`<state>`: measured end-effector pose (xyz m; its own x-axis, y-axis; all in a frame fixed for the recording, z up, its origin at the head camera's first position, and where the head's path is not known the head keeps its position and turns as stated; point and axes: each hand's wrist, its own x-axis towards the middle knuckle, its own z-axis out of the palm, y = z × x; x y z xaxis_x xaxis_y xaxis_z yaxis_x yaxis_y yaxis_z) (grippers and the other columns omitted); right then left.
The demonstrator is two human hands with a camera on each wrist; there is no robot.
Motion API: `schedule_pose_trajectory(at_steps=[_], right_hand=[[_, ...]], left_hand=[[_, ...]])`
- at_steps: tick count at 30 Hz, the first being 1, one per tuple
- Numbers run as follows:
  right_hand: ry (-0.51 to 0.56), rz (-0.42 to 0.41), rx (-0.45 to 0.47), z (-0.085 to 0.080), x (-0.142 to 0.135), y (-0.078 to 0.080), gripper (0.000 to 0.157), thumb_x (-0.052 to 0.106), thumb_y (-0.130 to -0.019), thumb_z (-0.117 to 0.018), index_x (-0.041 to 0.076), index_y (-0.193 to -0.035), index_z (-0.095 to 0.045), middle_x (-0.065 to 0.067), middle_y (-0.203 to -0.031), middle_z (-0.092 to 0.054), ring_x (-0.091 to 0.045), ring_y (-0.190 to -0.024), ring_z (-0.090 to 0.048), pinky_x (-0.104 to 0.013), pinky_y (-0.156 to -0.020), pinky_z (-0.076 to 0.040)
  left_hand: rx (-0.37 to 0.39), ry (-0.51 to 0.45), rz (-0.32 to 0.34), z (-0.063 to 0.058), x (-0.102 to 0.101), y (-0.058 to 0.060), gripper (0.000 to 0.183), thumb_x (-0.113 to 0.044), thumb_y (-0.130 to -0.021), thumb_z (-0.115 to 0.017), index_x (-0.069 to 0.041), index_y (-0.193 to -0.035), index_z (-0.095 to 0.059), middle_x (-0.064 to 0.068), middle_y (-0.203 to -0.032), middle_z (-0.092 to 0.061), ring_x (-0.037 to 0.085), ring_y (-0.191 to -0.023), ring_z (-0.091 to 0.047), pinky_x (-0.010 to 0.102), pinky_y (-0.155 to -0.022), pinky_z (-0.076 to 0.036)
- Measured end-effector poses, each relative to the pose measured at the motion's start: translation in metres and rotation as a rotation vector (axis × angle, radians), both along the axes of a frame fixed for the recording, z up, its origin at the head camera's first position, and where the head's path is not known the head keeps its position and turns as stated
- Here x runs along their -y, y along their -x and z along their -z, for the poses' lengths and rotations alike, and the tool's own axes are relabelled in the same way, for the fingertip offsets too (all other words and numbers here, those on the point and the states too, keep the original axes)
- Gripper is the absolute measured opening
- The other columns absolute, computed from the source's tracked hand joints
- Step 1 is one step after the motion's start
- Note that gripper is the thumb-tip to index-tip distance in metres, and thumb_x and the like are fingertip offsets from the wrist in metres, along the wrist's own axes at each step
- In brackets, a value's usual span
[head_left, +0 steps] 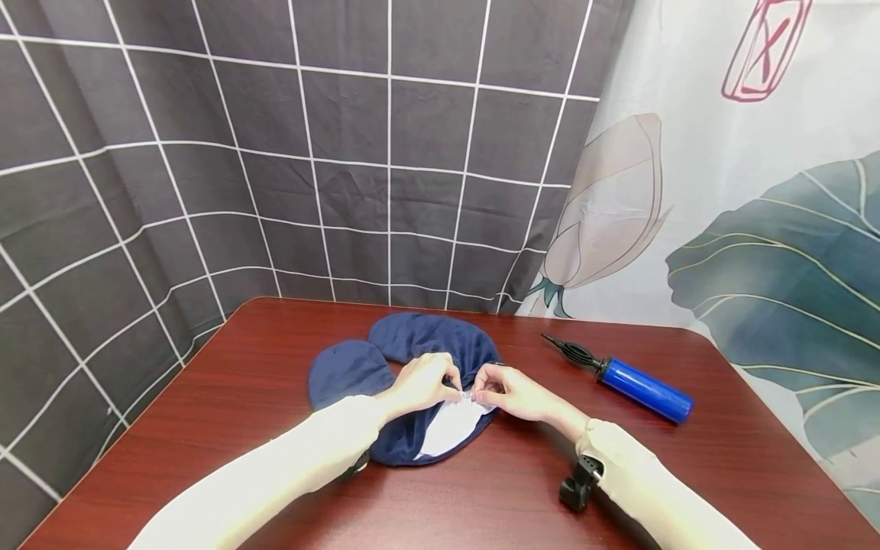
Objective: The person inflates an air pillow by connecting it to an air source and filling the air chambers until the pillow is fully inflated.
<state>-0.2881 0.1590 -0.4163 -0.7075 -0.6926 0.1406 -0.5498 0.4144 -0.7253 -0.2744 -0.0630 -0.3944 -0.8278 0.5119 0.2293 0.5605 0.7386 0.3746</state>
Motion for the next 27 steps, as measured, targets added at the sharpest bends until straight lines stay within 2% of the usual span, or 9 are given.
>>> schedule_pose_trajectory(at_steps=[4, 9, 15, 21, 27], right_hand=[[-0.003, -0.036, -0.004, -0.001, 0.001, 0.003, 0.009, 0.016, -0.096, -0.063, 0.007, -0.094, -0.061, -0.007, -0.083, -0.065, -0.003, -0.077, -0.054, -0.019, -0.07, -0.047], [-0.024, -0.039, -0.008, -0.002, 0.002, 0.004, 0.009, 0.017, -0.096, -0.063, 0.008, -0.094, -0.062, -0.005, -0.082, -0.064, -0.003, -0.076, -0.053, -0.019, -0.069, -0.046], [-0.039, 0.018, -0.021, -0.004, 0.004, -0.002, 0.008, 0.02, -0.095, -0.065, 0.012, -0.095, -0.063, -0.001, -0.084, -0.066, -0.003, -0.076, -0.057, -0.02, -0.072, -0.05], [-0.027, 0.084, -0.086, -0.005, -0.001, -0.01, 0.01, 0.019, -0.091, -0.07, 0.013, -0.096, -0.064, 0.0, -0.09, -0.068, -0.002, -0.08, -0.06, -0.021, -0.077, -0.054], [-0.059, 0.213, -0.165, -0.016, -0.023, -0.014, 0.01, 0.019, -0.09, -0.071, 0.017, -0.096, -0.063, 0.004, -0.091, -0.068, -0.004, -0.082, -0.061, -0.024, -0.078, -0.054]], left_hand=[[0.024, -0.005, -0.052, -0.002, -0.001, -0.004, 0.011, -0.026, -0.077, -0.083, -0.025, -0.071, -0.074, -0.005, -0.083, -0.065, 0.016, -0.083, -0.064, 0.029, -0.069, -0.047], [0.043, -0.008, -0.098, -0.002, -0.002, -0.006, 0.011, -0.028, -0.077, -0.083, -0.026, -0.07, -0.074, -0.005, -0.083, -0.068, 0.014, -0.078, -0.063, 0.028, -0.065, -0.047], [0.04, -0.022, -0.073, 0.002, 0.0, -0.006, 0.01, -0.027, -0.077, -0.082, -0.025, -0.075, -0.073, -0.008, -0.078, -0.066, 0.007, -0.071, -0.056, 0.023, -0.062, -0.042], [0.04, -0.059, -0.054, 0.005, 0.001, -0.008, 0.01, -0.025, -0.078, -0.082, -0.024, -0.079, -0.072, -0.006, -0.075, -0.062, 0.008, -0.07, -0.054, 0.024, -0.06, -0.039], [0.027, -0.053, -0.029, 0.005, 0.003, -0.008, 0.012, -0.027, -0.077, -0.082, -0.024, -0.08, -0.071, -0.007, -0.077, -0.061, 0.007, -0.071, -0.054, 0.023, -0.059, -0.039]])
